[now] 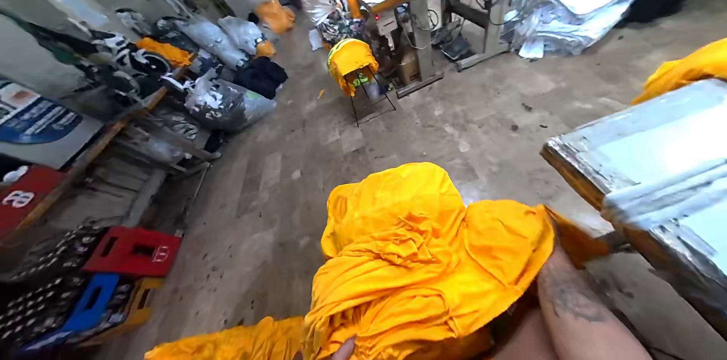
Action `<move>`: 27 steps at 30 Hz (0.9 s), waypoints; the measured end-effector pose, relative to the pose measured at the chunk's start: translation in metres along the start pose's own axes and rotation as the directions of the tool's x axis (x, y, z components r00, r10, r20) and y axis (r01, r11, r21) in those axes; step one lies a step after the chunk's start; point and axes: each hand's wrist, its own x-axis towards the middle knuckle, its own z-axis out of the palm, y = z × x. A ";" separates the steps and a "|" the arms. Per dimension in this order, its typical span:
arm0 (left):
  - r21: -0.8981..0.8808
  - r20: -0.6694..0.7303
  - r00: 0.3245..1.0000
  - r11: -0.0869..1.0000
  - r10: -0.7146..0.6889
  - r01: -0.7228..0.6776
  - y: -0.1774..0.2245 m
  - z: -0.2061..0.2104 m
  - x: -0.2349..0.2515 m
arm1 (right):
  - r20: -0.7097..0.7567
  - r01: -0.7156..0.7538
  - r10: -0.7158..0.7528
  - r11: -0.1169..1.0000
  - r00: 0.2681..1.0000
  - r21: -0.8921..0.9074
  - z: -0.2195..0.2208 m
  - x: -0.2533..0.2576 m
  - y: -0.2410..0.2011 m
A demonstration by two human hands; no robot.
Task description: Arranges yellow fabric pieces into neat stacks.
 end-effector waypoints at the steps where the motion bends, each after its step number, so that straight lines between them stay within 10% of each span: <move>1: 0.024 -0.086 0.994 0.997 -0.066 0.069 0.006 0.010 -0.002 | -0.054 0.018 -0.027 0.988 0.998 -0.155 0.016 0.037 -0.003; 3: 0.006 0.020 1.000 1.000 -0.011 0.011 -0.019 -0.020 0.036 | -0.087 0.069 -0.120 0.893 0.989 -0.445 0.079 0.080 -0.019; 6: -0.029 -0.028 0.999 0.999 -0.028 0.027 -0.031 -0.034 0.067 | 0.322 0.364 -0.185 0.626 0.928 -0.689 0.168 0.044 -0.023; 9: -0.053 -0.039 0.999 0.998 -0.036 0.034 -0.019 -0.030 0.063 | 0.876 0.872 -0.013 0.107 0.482 -0.479 0.152 0.003 0.028; 11: -0.059 -0.053 0.998 0.998 -0.039 0.036 -0.019 -0.032 0.065 | 0.939 0.952 0.162 -0.020 0.305 -0.305 0.106 -0.008 0.075; 18: -0.075 0.023 0.997 0.995 -0.071 0.073 -0.029 -0.050 0.085 | 0.798 0.886 0.406 -0.074 0.446 -0.458 0.097 -0.023 0.057; 21: -0.047 0.069 0.994 0.995 -0.086 0.089 -0.034 -0.057 0.089 | 0.810 0.790 0.290 0.213 0.510 -0.575 0.060 -0.018 0.043; 24: -0.052 0.121 0.987 0.993 -0.103 0.110 -0.044 -0.067 0.097 | 0.477 0.273 0.126 0.683 0.870 -0.677 0.017 -0.041 0.050; 27: -0.055 0.162 0.975 0.986 -0.149 0.160 -0.054 -0.070 0.100 | 0.029 -0.281 0.413 0.667 0.910 -0.690 0.005 -0.078 0.074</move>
